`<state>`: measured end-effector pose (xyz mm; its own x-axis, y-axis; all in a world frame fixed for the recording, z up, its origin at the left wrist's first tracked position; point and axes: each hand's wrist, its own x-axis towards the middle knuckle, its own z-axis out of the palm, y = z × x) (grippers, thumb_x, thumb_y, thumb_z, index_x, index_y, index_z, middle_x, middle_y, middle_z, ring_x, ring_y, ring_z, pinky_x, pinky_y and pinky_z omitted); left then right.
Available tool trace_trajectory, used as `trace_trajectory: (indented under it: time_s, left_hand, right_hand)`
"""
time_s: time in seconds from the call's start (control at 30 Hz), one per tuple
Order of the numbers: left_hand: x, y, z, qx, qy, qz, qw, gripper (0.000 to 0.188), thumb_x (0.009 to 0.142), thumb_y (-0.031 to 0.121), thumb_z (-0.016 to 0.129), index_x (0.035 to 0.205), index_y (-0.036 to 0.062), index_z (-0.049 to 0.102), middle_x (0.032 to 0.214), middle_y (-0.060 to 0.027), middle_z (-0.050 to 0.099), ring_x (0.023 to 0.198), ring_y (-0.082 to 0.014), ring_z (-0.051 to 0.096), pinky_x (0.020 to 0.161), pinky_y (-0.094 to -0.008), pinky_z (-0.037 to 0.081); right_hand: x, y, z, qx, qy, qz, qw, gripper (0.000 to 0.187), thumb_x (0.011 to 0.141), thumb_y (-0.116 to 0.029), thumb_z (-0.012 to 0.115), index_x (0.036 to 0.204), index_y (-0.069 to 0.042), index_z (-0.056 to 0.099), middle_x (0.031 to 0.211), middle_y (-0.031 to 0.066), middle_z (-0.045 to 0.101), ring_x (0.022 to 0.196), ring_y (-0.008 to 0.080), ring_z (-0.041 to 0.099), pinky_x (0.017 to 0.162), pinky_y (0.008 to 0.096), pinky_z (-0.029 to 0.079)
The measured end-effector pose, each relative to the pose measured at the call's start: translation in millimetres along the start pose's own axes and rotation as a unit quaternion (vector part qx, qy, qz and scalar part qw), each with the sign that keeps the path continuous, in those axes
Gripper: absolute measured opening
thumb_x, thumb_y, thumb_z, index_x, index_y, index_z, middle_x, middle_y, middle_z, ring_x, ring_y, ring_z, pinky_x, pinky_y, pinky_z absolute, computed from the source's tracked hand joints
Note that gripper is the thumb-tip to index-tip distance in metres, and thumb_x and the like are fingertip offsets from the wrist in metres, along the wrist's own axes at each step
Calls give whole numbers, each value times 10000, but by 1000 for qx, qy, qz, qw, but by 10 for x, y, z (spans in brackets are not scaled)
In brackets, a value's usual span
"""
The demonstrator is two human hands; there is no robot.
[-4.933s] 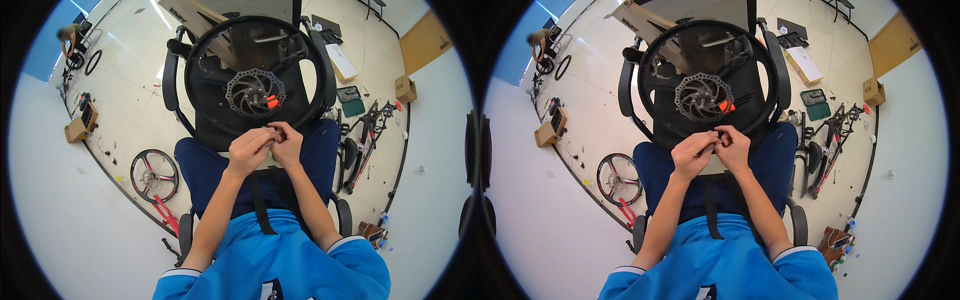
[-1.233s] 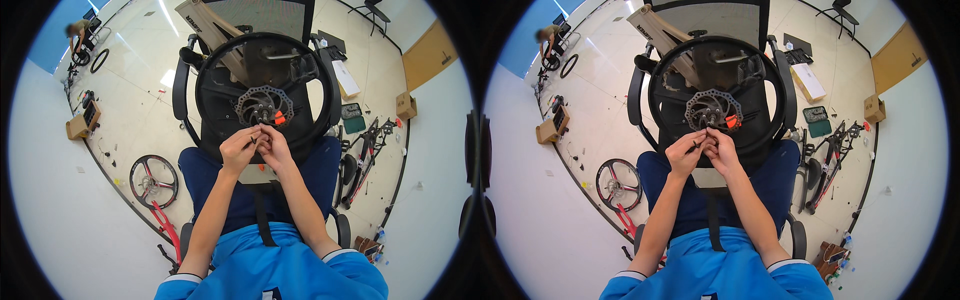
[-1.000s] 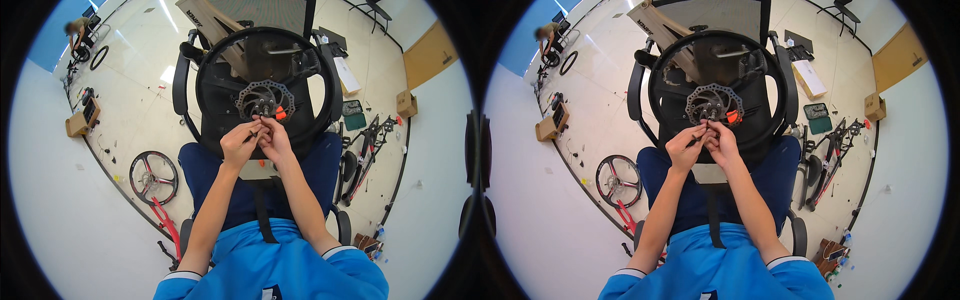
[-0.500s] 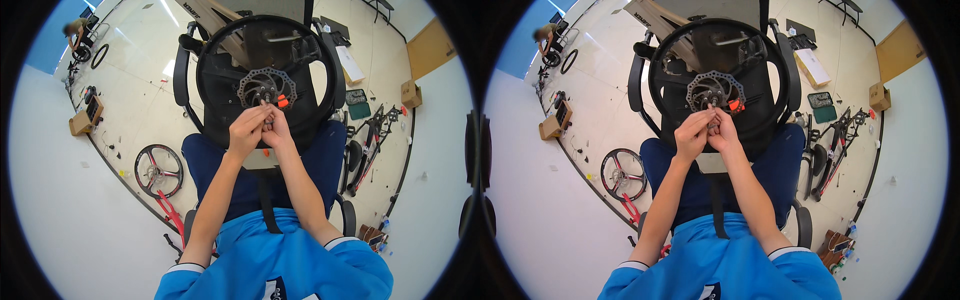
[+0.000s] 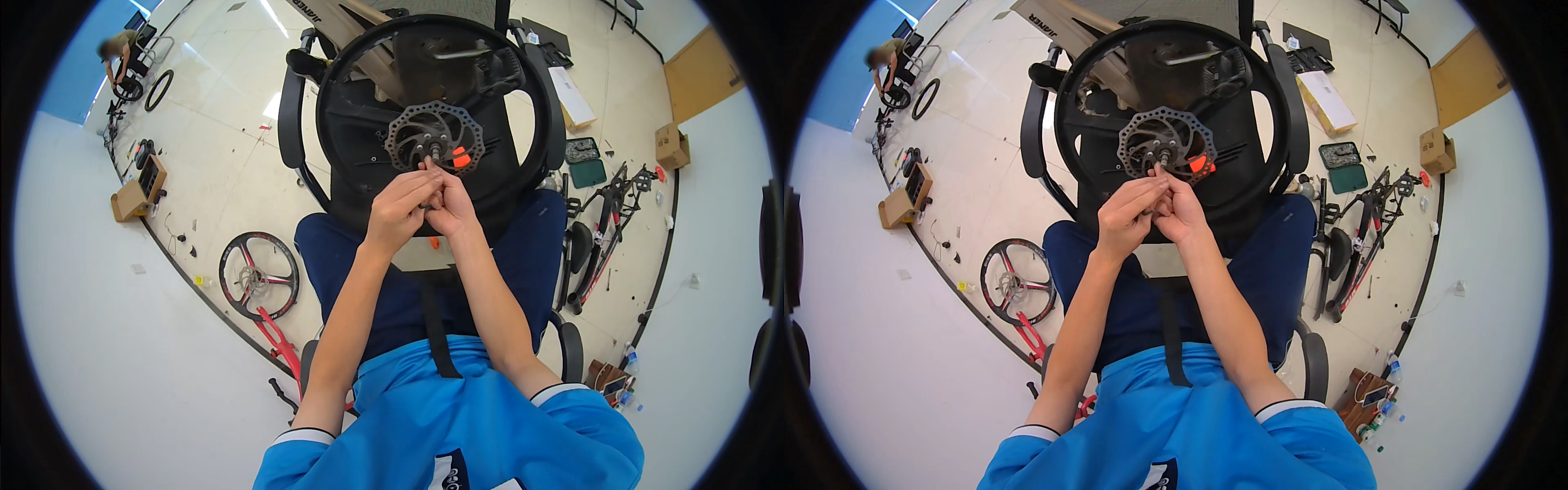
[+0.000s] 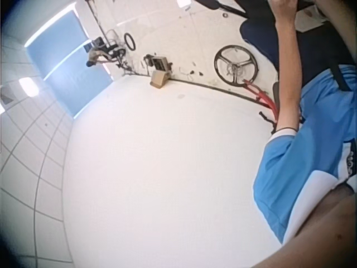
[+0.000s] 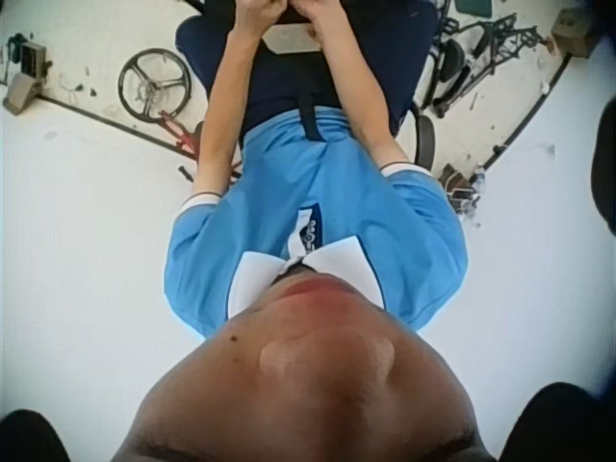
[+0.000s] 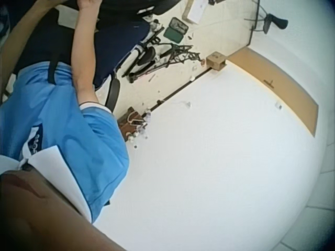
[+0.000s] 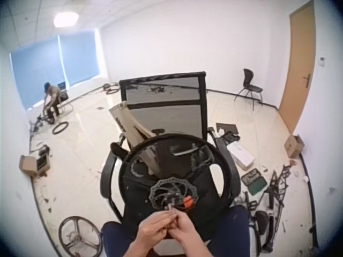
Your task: The person assembles a bicycle disc brake rotor onto a wheel hub, using a red-handled tool to tighten the mounting bolts. The person adjusts the rotor position and secures it to the hub.
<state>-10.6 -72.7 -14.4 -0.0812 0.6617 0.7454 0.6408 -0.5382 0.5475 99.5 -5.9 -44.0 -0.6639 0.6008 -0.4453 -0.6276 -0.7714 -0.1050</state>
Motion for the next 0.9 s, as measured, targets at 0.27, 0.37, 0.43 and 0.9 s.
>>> trace_trajectory:
  time_s: [0.27,0.37,0.43,0.9]
  left_hand:
    - [14,-55,17,19,-22,10,1000,335,799,-45,769,1129,-13,728,1121,-151,746,1018,-293,738,858,-346,607]
    - [-23,-52,43,-7,-5,-22,1000,325,817,-45,760,1138,-8,729,1145,-160,740,1036,-293,735,867,-338,607]
    - [-44,-53,50,-4,0,-28,1000,331,824,-41,758,1152,-6,727,1160,-163,736,1049,-293,732,878,-338,604]
    - [-85,84,62,-9,21,-99,995,389,870,-96,679,1251,-19,686,1219,-177,714,1096,-294,718,935,-332,571]
  right_hand:
    - [-45,23,173,34,75,-21,996,185,1025,-174,602,1072,-16,685,698,-70,555,479,-12,403,413,119,327]
    - [-64,-43,66,38,-14,22,999,224,1026,-156,582,1144,16,665,676,-79,512,476,-19,387,405,118,288]
    - [-49,-29,47,62,-21,22,998,244,1025,-151,577,1165,35,652,659,-80,486,467,-10,360,401,123,264]
    - [68,-18,95,82,45,1,996,205,1015,-172,606,1039,26,659,571,-81,402,416,42,239,378,191,184]
